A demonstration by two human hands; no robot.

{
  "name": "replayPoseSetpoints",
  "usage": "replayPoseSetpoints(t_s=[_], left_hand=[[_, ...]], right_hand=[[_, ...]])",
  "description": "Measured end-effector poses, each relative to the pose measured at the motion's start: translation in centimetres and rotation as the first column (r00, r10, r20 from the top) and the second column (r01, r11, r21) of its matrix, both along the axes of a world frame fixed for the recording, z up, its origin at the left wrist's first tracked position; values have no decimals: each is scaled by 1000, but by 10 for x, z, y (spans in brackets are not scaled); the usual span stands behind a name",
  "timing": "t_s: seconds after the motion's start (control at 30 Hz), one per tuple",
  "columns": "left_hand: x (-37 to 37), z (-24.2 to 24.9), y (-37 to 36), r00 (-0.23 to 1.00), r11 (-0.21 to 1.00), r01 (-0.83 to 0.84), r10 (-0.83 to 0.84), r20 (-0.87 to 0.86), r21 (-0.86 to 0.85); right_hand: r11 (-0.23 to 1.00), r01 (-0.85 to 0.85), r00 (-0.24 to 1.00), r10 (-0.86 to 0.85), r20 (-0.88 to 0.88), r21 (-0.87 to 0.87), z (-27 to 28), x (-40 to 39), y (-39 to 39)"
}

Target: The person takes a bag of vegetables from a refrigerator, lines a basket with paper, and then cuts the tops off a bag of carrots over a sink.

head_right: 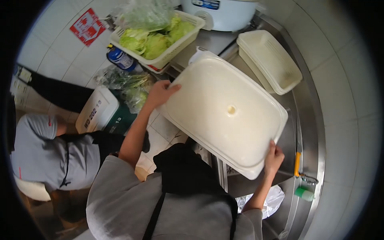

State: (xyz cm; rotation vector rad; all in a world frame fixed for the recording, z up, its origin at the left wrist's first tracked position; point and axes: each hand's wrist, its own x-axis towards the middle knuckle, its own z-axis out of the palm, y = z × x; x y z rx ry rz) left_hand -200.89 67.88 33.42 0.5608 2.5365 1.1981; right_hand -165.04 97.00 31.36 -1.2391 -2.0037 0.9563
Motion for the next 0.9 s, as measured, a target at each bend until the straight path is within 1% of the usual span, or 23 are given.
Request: replayPoseSetpoints(t_s=[0.03, 0.07, 0.1, 0.13, 0.2, 0.23, 0.3, 0.33, 0.4, 0.43, 0.47, 0.53, 0.57, 0.63, 0.67, 0.7, 0.77, 0.83, 0.9], left_hand=[[-6, 1, 2, 1000, 1000, 31, -31, -1, 4], [-12, 4, 5, 999, 998, 6, -9, -49, -60], [-16, 7, 8, 995, 993, -23, 11, -100, -119], [-18, 10, 11, 994, 993, 5, -17, -104, -116], [-16, 17, 12, 988, 979, -74, 47, -148, -189], [-21, 13, 12, 988, 981, -48, 19, -152, -189], [-28, 0, 11, 983, 998, -47, 37, -182, -52], [-32, -3, 12, 983, 998, -21, 10, -181, -57], [-36, -4, 13, 992, 997, -72, 72, -101, -5], [-40, -9, 15, 993, 996, -72, 76, -91, 43], [-43, -8, 18, 994, 997, -66, 70, -90, 42], [-53, -3, 25, 987, 999, -23, 29, -156, 41], [-53, 7, 30, 986, 999, -25, 32, -162, 47], [-52, 28, 43, 979, 997, 31, -45, -198, -74], [-54, 31, 49, 979, 997, 29, -43, -199, -72], [-57, 34, 55, 977, 994, 60, -76, -199, -88], [-62, 37, 70, 973, 989, 100, -120, -200, -107], [-63, 38, 87, 947, 981, 114, -155, -282, -160], [-73, 25, 106, 940, 983, 137, -167, -296, -119]], right_hand=[[999, -7, 999, 5, -51, -32, 0, -4, -1], [998, -14, 994, 8, -104, -64, 2, -9, -6], [998, -8, 997, 3, -76, -64, 5, -12, -7], [990, -12, 997, 0, -83, -143, 5, -13, -5], [992, -33, 993, 19, -114, -122, -6, -16, 4], [992, -6, 993, -8, -118, -122, -5, -19, 8], [991, -37, 995, 25, -92, -131, 0, -28, 9], [991, -11, 996, -2, -91, -136, -1, -31, 12], [980, -57, 984, 22, -178, -193, -1, -40, 15], [973, -59, 983, 17, -185, -224, 3, -42, 15], [973, -53, 983, 11, -184, -225, 2, -42, 16], [966, -38, 980, -14, -197, -256, -7, -48, 18], [972, -16, 980, -31, -195, -234, -21, -46, 23], [969, 4, 980, -53, -192, -248, -28, -47, 25], [962, 30, 979, -83, -184, -272, -32, -48, 26], [962, 30, 979, -84, -186, -272, -37, -48, 30], [962, 72, 985, -110, -131, -263, -46, -48, 38], [967, 109, 980, -143, -138, -229, -53, -47, 42], [973, 132, 976, -160, -145, -187, -55, -47, 51]])
